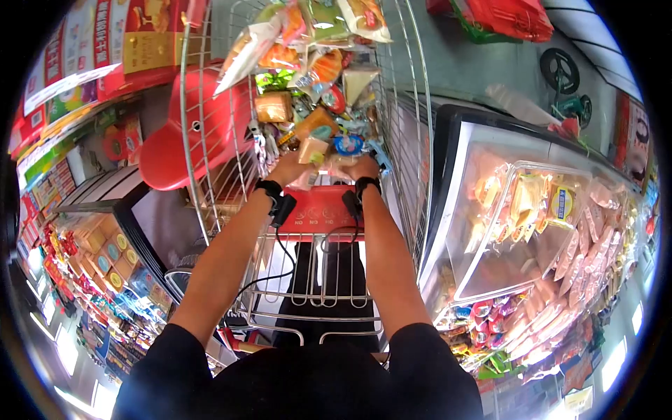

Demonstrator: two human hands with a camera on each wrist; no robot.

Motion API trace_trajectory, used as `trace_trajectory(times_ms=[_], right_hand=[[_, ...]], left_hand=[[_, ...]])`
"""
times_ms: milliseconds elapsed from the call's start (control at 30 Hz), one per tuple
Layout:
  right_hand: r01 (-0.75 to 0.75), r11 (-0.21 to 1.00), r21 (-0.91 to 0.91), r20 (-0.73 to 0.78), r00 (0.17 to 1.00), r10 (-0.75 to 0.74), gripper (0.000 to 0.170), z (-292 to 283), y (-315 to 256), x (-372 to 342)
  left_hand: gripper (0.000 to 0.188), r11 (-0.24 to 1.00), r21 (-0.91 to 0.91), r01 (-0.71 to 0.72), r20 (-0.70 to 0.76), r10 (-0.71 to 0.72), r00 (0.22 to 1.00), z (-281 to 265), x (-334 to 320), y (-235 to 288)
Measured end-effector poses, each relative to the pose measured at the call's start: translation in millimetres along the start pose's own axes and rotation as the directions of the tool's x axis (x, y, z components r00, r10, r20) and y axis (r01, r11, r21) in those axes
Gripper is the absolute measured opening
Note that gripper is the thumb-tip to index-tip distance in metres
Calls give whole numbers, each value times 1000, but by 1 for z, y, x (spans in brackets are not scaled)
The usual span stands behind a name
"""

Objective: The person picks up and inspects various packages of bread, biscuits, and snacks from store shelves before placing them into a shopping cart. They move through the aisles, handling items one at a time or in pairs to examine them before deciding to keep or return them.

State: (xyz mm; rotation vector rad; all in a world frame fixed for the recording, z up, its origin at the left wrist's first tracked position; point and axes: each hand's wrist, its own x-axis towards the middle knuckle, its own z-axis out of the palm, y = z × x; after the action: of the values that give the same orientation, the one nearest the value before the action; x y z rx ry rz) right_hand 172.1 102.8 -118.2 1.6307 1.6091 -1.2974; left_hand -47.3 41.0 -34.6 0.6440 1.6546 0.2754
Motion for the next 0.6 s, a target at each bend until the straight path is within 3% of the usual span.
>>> trace_trajectory(times_ms=[67,133,167,200,267,300,333,400,433,467,500,533,567,600], right_hand=[[33,999,-21,-37,999,-33,58,-14,-15,-25],[279,954,108,-222,943,-250,50,-15,-15,-46],[264,955,133,-246,942,-227,41,-30,-26,-59],[276,952,132,-253,938,-237,41,-43,-38,-71],[325,922,212,-407,887,-219,38,-73,-65,-99],[254,956,149,-363,913,-185,38,-91,-76,-112],[275,951,141,-386,900,-203,38,-99,-80,-121],[431,838,334,-444,856,-264,40,-107,-85,-132],[456,785,419,-365,876,-315,48,-112,-88,-138],[492,773,400,-386,856,-345,48,-121,-100,-155],[600,677,426,-375,798,-472,53,-132,-113,-183],[689,569,449,-356,722,-594,58,-144,-127,-220],[665,689,287,-301,746,-594,56,-166,-150,-284],[757,630,170,-369,642,-672,52,-170,-156,-317]], left_hand=[[46,1000,-7,-3,5,3,1000,-6,-11,16],[51,998,45,46,-61,-43,997,-8,-29,30],[55,996,-23,81,-19,-81,997,-21,-60,67],[53,999,5,40,-86,-40,995,-20,-68,67],[48,987,-104,122,-83,-131,988,-29,-97,85],[48,990,-100,97,-99,-107,989,-29,-102,78],[45,985,-173,11,-126,-33,991,-26,-104,63],[42,965,-238,-109,-180,66,981,-32,-121,67],[39,972,-231,-30,-146,-5,989,-37,-138,73],[35,974,-222,42,-118,-70,991,-44,-154,81],[33,887,-439,-142,-171,72,983,-42,-179,91],[33,794,-588,-155,-232,18,973,-41,-202,104],[33,792,-553,-259,-231,153,961,-44,-214,101],[33,785,-506,-358,-227,279,933,-52,-230,92]])
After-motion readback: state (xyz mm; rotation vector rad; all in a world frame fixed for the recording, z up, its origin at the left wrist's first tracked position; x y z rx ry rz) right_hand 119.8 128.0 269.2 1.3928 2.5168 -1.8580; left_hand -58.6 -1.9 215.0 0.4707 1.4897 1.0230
